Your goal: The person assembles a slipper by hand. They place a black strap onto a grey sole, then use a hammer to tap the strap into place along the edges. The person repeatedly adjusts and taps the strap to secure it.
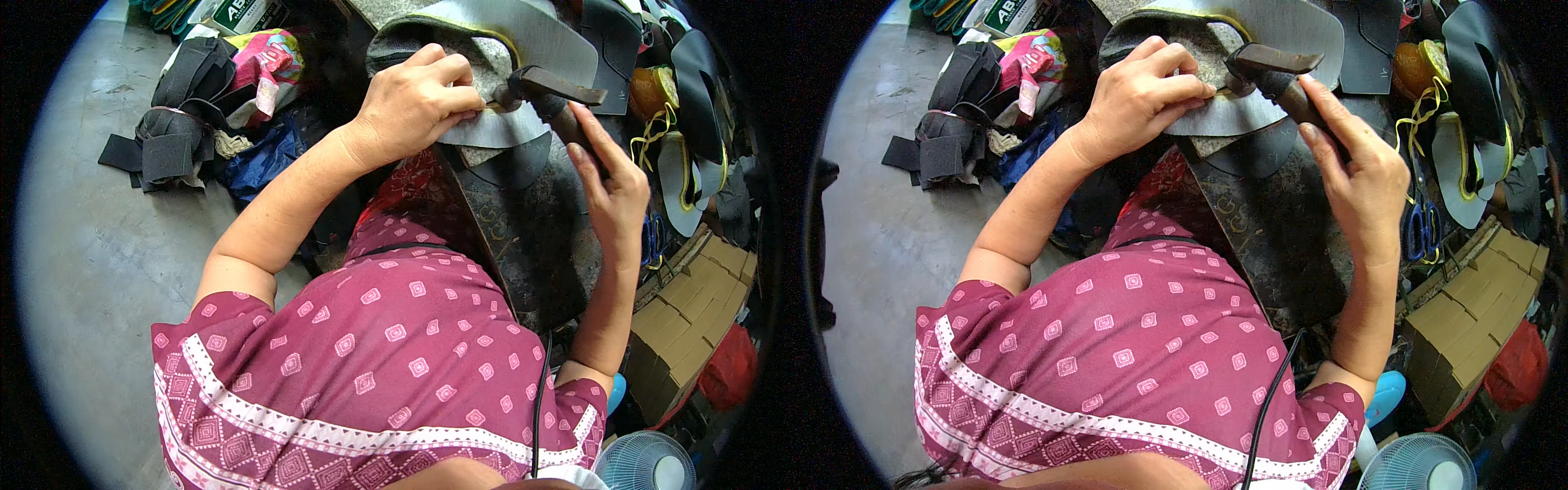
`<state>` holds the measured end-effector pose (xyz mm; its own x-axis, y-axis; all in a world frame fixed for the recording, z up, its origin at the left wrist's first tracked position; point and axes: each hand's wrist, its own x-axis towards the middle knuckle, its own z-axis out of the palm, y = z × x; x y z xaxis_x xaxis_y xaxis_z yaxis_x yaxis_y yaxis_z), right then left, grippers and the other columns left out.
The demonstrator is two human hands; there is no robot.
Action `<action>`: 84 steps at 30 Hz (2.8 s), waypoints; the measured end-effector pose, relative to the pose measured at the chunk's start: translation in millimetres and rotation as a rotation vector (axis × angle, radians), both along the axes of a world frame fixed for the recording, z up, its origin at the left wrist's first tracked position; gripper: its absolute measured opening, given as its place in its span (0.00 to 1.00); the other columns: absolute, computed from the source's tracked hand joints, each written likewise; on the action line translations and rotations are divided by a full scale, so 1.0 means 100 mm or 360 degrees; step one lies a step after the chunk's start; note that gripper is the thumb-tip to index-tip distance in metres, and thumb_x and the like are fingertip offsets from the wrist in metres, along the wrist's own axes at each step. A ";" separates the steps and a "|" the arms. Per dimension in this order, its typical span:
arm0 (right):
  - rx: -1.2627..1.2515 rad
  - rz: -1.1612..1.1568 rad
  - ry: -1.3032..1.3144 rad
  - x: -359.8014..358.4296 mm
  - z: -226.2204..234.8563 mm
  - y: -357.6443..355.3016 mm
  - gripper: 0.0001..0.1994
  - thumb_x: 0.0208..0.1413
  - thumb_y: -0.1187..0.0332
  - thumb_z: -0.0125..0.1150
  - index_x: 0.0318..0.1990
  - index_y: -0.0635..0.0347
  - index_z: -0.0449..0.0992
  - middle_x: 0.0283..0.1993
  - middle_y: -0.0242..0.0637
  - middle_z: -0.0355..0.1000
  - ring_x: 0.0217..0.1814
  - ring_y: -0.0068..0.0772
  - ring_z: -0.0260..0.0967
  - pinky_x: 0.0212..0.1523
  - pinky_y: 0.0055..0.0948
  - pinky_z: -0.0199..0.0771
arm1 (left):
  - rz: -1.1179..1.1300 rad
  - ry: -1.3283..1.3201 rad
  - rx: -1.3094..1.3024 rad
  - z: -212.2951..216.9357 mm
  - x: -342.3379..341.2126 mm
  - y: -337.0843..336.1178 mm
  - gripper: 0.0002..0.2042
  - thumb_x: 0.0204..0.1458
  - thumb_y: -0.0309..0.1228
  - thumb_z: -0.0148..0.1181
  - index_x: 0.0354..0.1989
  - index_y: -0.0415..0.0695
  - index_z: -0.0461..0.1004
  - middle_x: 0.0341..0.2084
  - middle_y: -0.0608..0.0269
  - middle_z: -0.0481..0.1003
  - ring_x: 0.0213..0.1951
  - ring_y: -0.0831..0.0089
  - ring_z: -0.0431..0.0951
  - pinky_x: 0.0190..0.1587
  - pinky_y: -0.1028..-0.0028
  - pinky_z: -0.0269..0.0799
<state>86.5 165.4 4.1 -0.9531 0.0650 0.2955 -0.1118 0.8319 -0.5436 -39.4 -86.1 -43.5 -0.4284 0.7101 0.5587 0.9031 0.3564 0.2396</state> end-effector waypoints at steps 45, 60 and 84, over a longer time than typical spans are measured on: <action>0.0258 0.0026 0.0109 0.16 -0.11 -0.21 0.23 0.57 0.63 0.69 0.61 0.37 0.78 0.46 0.36 0.81 0.40 0.42 0.80 0.38 0.33 0.79 | 0.0021 0.0082 0.0043 0.07 0.01 -0.20 0.13 0.43 0.35 0.72 0.37 0.48 0.79 0.36 0.66 0.73 0.43 0.63 0.72 0.49 0.66 0.72; 0.0251 0.0187 0.0288 0.03 -0.10 -0.30 0.24 0.57 0.60 0.69 0.62 0.34 0.76 0.37 0.37 0.78 0.32 0.42 0.78 0.33 0.38 0.77 | -0.0134 -0.0131 0.0072 -0.05 -0.09 -0.22 0.09 0.50 0.36 0.69 0.32 0.48 0.76 0.35 0.66 0.72 0.42 0.62 0.72 0.48 0.62 0.68; -0.0147 -0.0088 0.0508 0.13 -0.06 -0.06 0.22 0.58 0.70 0.68 0.61 0.55 0.77 0.53 0.42 0.81 0.54 0.38 0.80 0.56 0.31 0.77 | 0.0007 -0.0095 -0.0221 0.19 0.02 -0.16 0.08 0.49 0.33 0.68 0.33 0.46 0.77 0.33 0.63 0.71 0.42 0.60 0.72 0.45 0.62 0.68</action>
<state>99.5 159.1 -2.2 -0.8078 0.1548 0.5687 -0.2443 0.7902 -0.5620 -37.5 -101.7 -24.1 -0.4612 0.7768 0.4287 0.8871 0.3938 0.2408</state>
